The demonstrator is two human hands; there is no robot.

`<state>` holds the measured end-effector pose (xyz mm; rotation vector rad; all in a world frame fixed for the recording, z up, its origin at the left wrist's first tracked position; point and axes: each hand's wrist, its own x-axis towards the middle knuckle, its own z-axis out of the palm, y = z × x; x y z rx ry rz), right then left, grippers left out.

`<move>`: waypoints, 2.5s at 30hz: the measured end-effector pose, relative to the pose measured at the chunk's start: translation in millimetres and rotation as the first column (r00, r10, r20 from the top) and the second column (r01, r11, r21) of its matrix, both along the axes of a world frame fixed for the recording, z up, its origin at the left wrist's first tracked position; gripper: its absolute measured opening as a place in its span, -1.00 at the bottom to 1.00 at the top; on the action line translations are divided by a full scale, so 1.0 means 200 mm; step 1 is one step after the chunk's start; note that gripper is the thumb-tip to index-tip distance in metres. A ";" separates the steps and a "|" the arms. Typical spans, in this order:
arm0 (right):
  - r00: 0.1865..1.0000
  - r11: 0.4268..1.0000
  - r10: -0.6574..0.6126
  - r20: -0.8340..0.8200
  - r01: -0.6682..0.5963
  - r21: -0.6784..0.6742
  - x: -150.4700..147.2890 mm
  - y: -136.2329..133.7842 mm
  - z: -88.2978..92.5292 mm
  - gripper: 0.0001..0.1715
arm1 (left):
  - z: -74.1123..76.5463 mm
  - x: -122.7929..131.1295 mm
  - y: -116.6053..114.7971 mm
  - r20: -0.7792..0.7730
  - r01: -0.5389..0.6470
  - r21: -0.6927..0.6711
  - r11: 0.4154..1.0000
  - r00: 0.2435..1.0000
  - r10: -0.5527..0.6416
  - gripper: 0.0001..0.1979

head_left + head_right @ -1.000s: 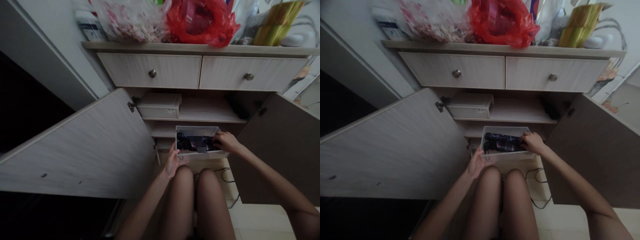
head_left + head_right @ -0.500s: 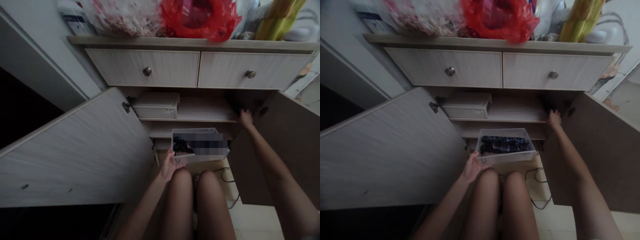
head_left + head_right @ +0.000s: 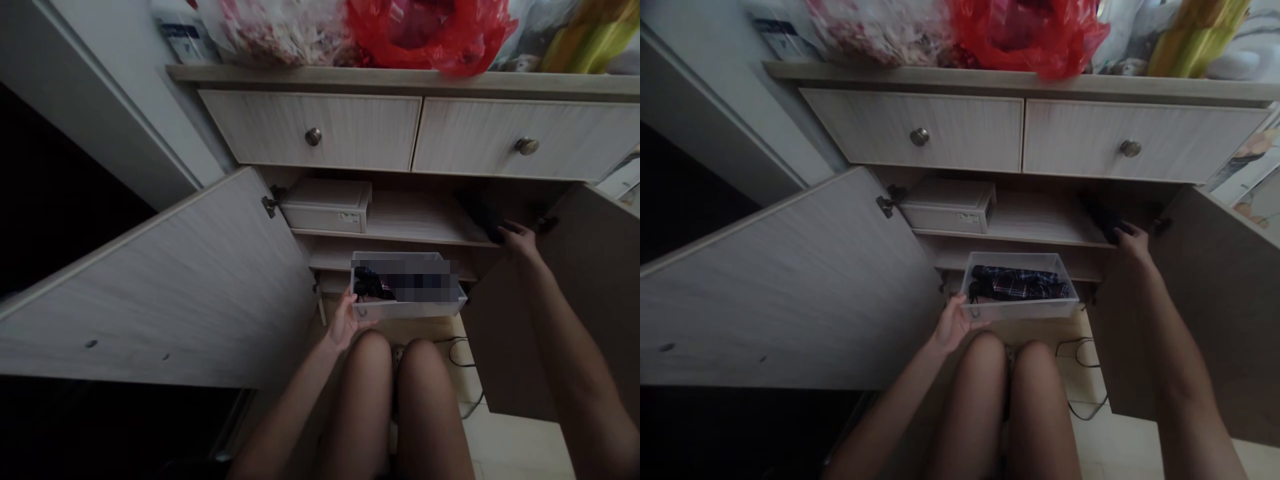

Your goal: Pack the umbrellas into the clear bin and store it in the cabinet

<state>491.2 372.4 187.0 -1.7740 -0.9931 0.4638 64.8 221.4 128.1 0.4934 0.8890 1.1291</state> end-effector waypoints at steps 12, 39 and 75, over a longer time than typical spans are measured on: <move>0.533 0.512 0.845 -0.037 -0.828 -0.228 -0.31 -0.67 0.26 -0.23 | 0.02 0.01 -0.03 -0.005 -0.025 -0.003 1.000 1.000 0.025 -0.54; 0.015 0.095 0.991 0.132 -0.774 -0.625 -0.48 -0.53 0.17 -0.49 | 0.01 0.07 -0.17 0.012 -0.050 -0.073 0.996 0.999 0.051 -0.47; 0.055 0.438 0.887 0.458 -0.410 -0.800 -0.68 -0.75 0.03 -0.44 | -0.12 -0.01 -0.22 -0.028 -0.012 -0.025 1.000 1.000 0.011 -0.30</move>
